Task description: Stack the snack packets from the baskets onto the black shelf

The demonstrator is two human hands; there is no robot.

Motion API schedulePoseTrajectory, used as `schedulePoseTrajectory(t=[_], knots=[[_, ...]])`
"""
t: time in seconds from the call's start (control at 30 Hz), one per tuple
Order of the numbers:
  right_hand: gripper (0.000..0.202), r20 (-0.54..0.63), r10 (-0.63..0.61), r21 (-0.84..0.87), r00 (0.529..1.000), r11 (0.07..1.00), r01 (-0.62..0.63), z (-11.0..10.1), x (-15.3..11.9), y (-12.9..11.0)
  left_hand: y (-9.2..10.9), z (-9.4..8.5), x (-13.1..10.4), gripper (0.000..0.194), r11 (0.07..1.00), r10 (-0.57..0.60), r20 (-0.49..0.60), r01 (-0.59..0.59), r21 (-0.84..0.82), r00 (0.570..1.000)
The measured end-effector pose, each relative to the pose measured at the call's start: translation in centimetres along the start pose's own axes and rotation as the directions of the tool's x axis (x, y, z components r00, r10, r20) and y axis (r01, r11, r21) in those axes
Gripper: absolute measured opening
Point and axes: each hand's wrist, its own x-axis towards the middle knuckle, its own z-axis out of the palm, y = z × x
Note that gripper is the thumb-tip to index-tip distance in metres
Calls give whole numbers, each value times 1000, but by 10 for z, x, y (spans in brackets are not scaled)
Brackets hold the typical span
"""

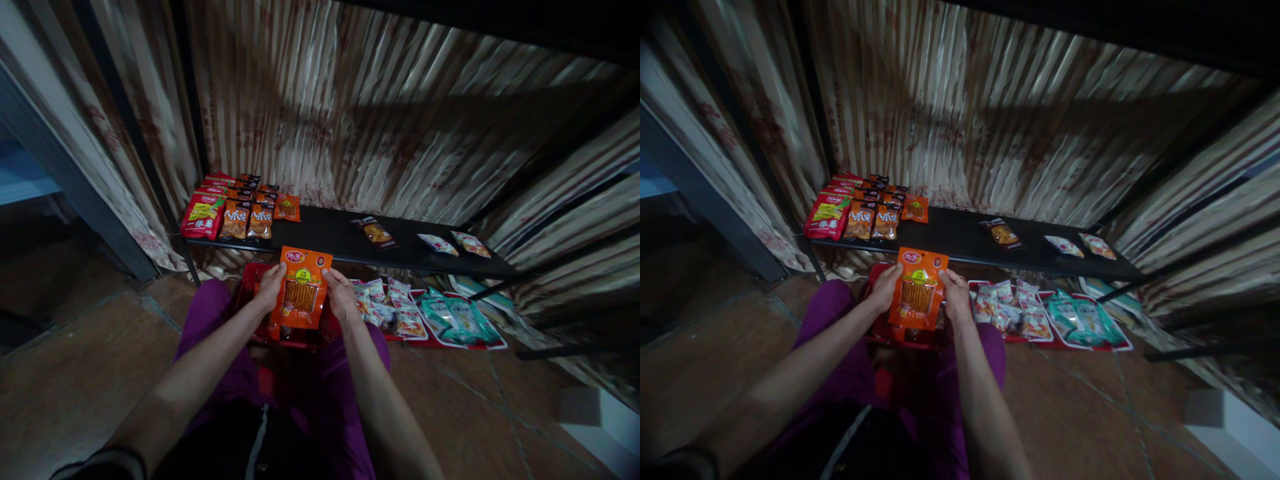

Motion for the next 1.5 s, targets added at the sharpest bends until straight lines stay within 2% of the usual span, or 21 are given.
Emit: schedulePoseTrajectory(t=[0.37, 0.57, 0.67, 0.83, 1.0, 1.17, 1.3, 1.5], knots=[[27, -61, 20, 0, 998, 1000, -20, -3, 7, 1, 5, -14, -7, 32, 993, -112, 203, 105, 44, 973], [26, -89, 16, 28, 996, 1000, -14, -1, 8, -3, 3, -19, -12, 36, 989, -140, 258, 124, 78, 956], [26, -62, 13, 25, 998, 1000, -11, 1, 4, -5, 1, -18, -11, 34, 992, -122, 211, 113, 55, 970], [30, 66, 52, -71, 996, 996, -48, -3, -3, -2, 2, -17, -8, 33, 995, -96, 120, 96, 1, 988], [24, 29, 89, -90, 996, 992, -86, -7, -7, 5, 3, -18, -6, 28, 992, -122, 54, 124, -19, 991], [26, 74, 128, -24, 989, 992, -127, -4, -16, 11, 5, -17, 1, 23, 991, -125, -12, 124, -48, 992], [28, 20, 159, -10, 987, 987, -159, -8, -23, 19, 12, -15, 9, 20, 989, -137, -30, 135, -58, 990], [31, 135, 199, -31, 971, 980, -196, -15, -32, 29, 22, -9, 18, 15, 988, -139, -104, 131, -81, 985]])
